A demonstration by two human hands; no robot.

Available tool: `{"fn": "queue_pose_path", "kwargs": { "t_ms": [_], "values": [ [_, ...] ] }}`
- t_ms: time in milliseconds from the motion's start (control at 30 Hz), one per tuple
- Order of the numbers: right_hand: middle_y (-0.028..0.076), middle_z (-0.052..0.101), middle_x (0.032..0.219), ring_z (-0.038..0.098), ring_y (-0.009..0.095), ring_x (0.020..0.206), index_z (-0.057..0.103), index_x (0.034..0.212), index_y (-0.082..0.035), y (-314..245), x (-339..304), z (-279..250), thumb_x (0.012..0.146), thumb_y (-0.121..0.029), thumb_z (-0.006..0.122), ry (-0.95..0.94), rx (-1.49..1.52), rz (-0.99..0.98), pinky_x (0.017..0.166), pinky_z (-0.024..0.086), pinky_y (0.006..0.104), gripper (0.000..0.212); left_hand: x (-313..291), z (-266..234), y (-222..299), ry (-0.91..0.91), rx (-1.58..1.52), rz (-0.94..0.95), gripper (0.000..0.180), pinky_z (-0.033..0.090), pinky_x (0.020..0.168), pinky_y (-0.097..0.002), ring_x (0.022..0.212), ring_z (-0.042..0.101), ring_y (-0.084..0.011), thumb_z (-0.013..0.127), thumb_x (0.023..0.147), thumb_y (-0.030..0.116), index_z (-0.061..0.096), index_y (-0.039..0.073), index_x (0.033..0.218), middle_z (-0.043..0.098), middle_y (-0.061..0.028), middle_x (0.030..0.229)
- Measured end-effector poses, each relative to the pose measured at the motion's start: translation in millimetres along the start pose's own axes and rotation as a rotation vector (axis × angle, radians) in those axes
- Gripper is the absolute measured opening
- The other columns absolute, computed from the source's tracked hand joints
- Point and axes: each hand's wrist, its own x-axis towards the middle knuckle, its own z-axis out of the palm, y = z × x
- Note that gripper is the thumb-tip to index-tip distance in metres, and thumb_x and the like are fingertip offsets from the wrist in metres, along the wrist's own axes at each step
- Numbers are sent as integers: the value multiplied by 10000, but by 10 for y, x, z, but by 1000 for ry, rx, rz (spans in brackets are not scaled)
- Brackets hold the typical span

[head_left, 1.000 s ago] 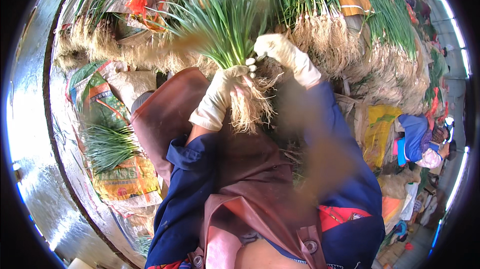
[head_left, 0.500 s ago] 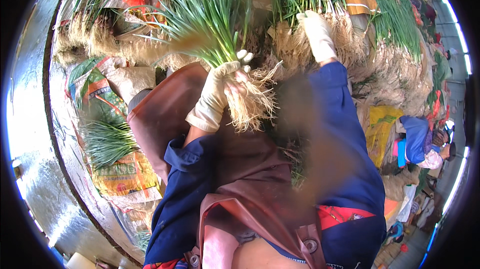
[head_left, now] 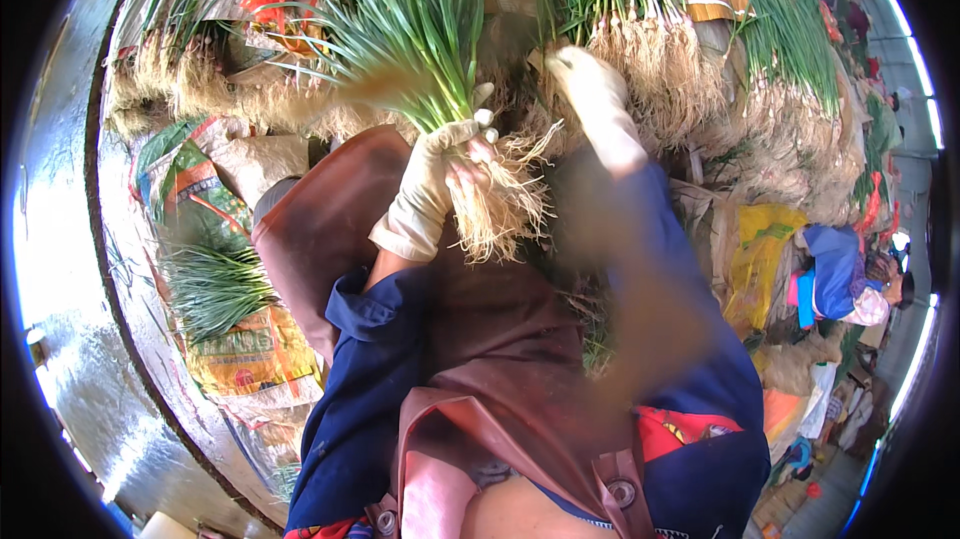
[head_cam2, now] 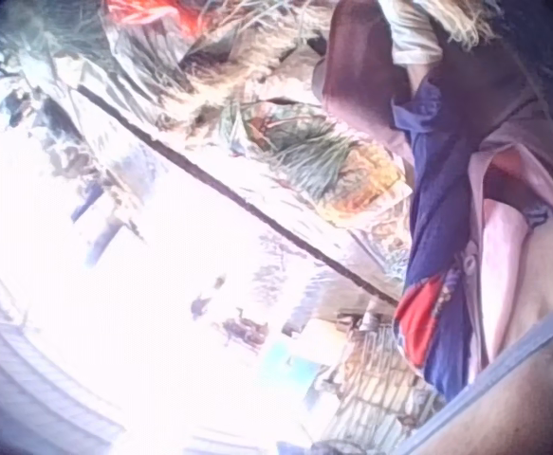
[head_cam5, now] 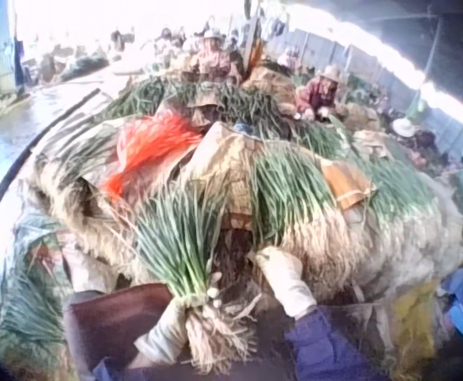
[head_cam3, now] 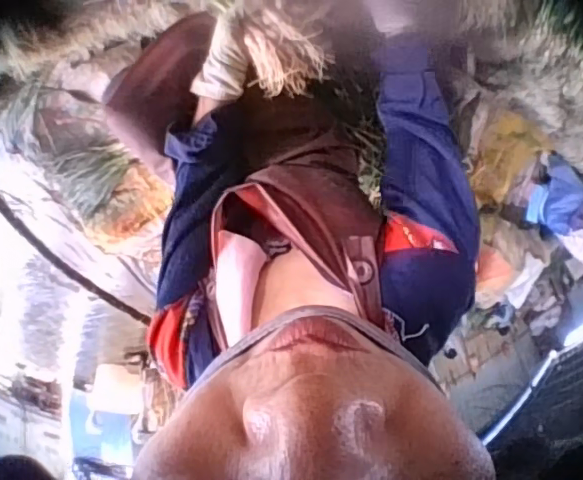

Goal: The person peels outer layers and cleans dirt from bunches of green onions by hand.

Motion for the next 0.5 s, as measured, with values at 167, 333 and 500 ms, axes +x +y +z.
{"fn": "queue_pose_path", "kwargs": {
  "t_ms": [167,333,500],
  "values": [
    [5,637,873,585,125,753,640,948,-136,12,605,159,872,-201,564,-16,180,120,761,467,263,125,-4,48,25,19,19,-77,542,338,398,-146,593,484,-65,558,806,67,410,98,1327,554,-100,895],
    [-22,590,733,514,78,658,643,893,-124,630,75,-523,881,-305,562,-8,919,-104,734,436,263,199,92,49,-55,-84,48,-67,491,492,527,-255,674,595,-161,584,790,57,466,24,1266,609,-59,909],
    [84,660,859,604,168,848,658,965,-85,1040,-713,-390,789,-390,655,-544,229,-52,794,456,314,352,19,37,-3,-48,-73,0,482,499,610,-250,763,584,-174,572,778,17,467,-5,1248,601,-71,936]
  ]
}}
